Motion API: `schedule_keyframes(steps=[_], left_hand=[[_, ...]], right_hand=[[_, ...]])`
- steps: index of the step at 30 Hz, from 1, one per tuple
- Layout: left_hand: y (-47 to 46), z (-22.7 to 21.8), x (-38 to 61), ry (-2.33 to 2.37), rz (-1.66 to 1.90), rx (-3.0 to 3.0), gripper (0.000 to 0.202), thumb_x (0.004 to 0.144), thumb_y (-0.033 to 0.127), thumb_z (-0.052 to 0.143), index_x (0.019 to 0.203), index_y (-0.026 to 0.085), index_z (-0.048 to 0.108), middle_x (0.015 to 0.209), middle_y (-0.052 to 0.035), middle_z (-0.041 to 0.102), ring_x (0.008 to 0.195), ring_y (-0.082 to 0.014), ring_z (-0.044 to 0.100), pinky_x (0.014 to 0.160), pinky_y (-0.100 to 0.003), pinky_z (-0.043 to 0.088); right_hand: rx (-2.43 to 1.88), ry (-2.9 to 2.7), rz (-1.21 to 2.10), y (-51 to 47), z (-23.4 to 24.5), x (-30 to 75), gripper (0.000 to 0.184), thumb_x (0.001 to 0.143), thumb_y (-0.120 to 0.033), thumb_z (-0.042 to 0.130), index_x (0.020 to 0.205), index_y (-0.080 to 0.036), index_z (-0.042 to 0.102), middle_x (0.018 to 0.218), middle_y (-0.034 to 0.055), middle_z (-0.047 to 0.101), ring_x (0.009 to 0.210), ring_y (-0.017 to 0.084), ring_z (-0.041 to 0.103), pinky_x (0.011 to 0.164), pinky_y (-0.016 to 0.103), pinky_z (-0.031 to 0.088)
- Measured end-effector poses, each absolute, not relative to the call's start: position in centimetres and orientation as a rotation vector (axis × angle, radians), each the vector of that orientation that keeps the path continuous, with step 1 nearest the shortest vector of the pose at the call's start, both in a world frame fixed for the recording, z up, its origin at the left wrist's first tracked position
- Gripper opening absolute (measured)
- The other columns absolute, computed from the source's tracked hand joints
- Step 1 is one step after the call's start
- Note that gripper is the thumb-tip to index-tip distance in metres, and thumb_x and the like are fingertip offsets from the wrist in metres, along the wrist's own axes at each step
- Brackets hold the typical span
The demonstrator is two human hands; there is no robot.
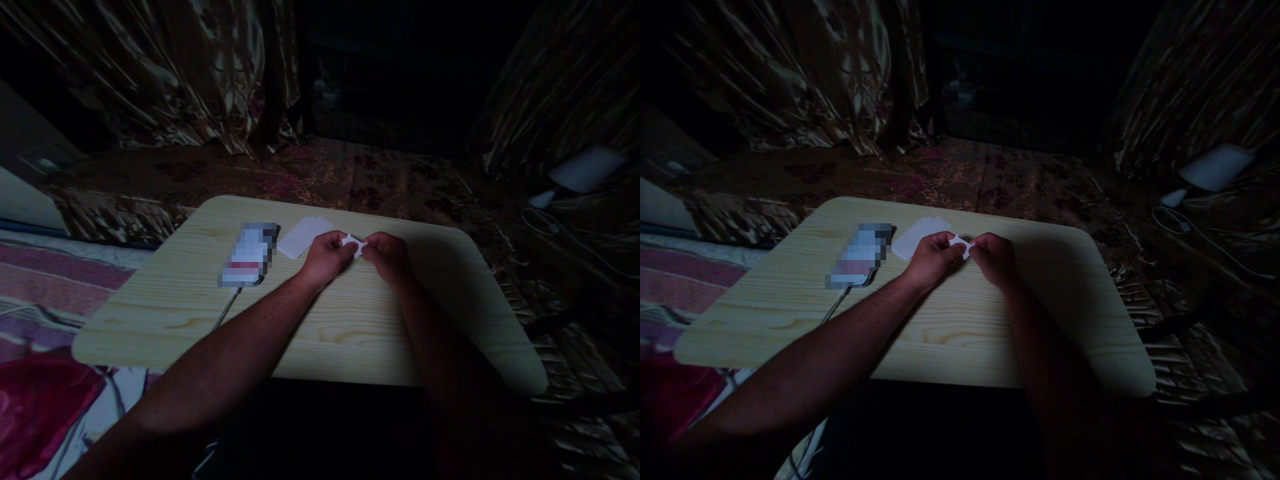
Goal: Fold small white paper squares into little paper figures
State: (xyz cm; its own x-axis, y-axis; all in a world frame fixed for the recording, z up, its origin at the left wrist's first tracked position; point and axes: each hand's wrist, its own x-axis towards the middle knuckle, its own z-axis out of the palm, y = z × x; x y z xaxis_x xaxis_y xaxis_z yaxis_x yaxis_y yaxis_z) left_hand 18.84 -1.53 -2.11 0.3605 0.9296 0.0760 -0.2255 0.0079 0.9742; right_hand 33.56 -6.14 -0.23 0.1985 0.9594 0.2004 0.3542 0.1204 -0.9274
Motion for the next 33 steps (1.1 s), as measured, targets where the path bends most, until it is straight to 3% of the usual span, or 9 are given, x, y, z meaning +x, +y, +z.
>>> schedule_keyframes(steps=[33], left_hand=[[-1.4, -2.2, 18.8, 0.768, 1.029, 1.219, 0.027, 0.067, 0.035, 0.077, 0.076, 0.014, 0.061, 0.056, 0.0037, 0.056, 0.045, -0.0060, 0.042, 0.044, -0.021, 0.028]], right_hand=[[-1.494, -1.310, 0.701, -6.4, 0.4, 33.6, 0.015, 0.068, -0.028, 0.061, 0.074, -0.017, 0.069, 0.061, 0.0001, 0.065, 0.058, 0.014, 0.057, 0.055, 0.024, 0.041]])
